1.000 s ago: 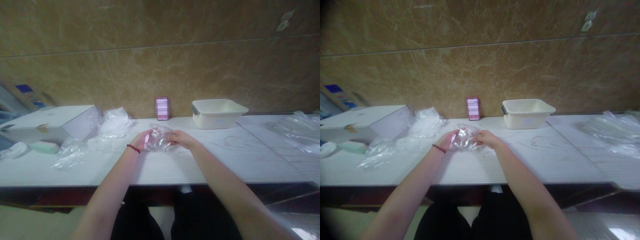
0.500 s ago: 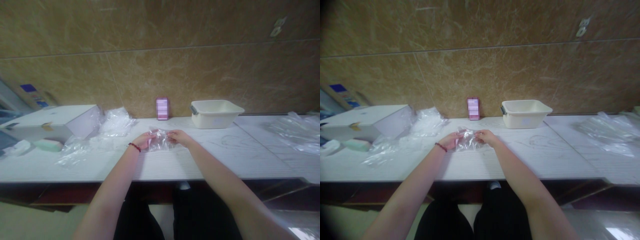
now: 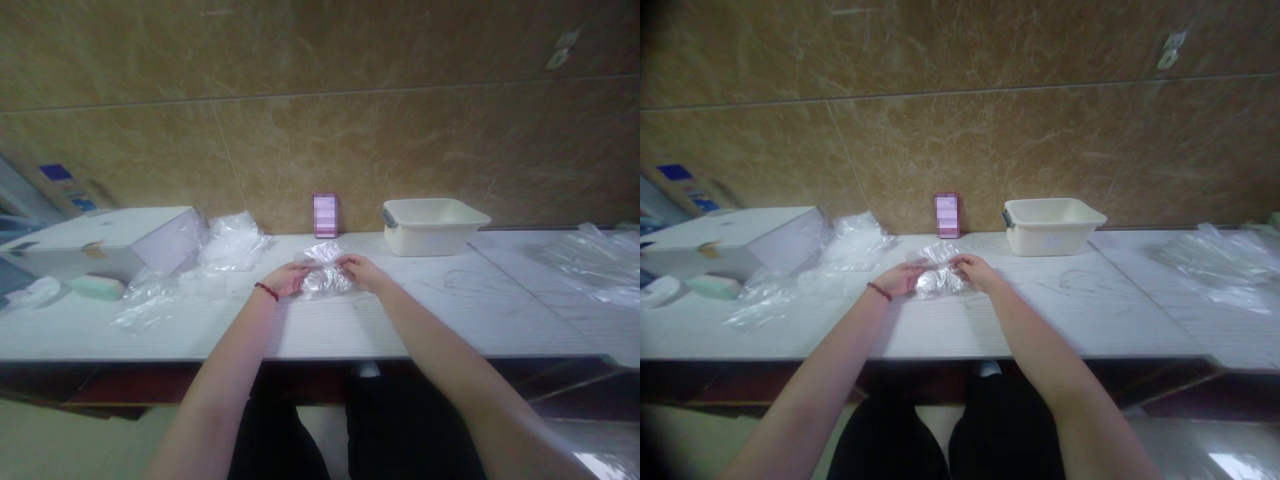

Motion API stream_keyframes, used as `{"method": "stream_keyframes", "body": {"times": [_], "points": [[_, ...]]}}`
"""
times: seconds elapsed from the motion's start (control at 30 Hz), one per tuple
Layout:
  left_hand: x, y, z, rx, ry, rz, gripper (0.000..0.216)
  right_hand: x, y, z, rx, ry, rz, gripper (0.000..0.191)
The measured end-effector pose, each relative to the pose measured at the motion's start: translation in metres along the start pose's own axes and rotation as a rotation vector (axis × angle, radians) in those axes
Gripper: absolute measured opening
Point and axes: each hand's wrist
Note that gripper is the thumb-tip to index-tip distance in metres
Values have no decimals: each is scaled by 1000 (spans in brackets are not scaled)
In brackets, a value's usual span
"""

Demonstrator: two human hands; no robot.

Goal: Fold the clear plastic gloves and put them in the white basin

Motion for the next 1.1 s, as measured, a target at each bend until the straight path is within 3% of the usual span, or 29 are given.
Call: {"method": "stream_keyframes", "body": {"times": [0.2,0.33,0.43,0.63,0.83,1.1], "points": [[1,0,-2,15,13,33,34,-4,4,-2,48,6,28,6],[11,6,-12,-95,40,-43,56,-5,2,-1,38,-50,43,4],[15,14,-16,-128,61,-92,60,-4,2,0,48,-98,76,4],[8,23,-6,75,49,-5,44,-7,4,-1,25,-147,144,12],[-1,18,8,210,153,59,19,-7,5,-3,32,-146,130,12],[1,22,4,154,103,38,23,-10,10,-7,3,-119,121,11]]}}
Point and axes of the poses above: each hand's wrist, its own z-axis towards the middle knuckle, its own y-axis out of the palm, x = y × z, and after that the axes turned 5 degrees about z, right-handed
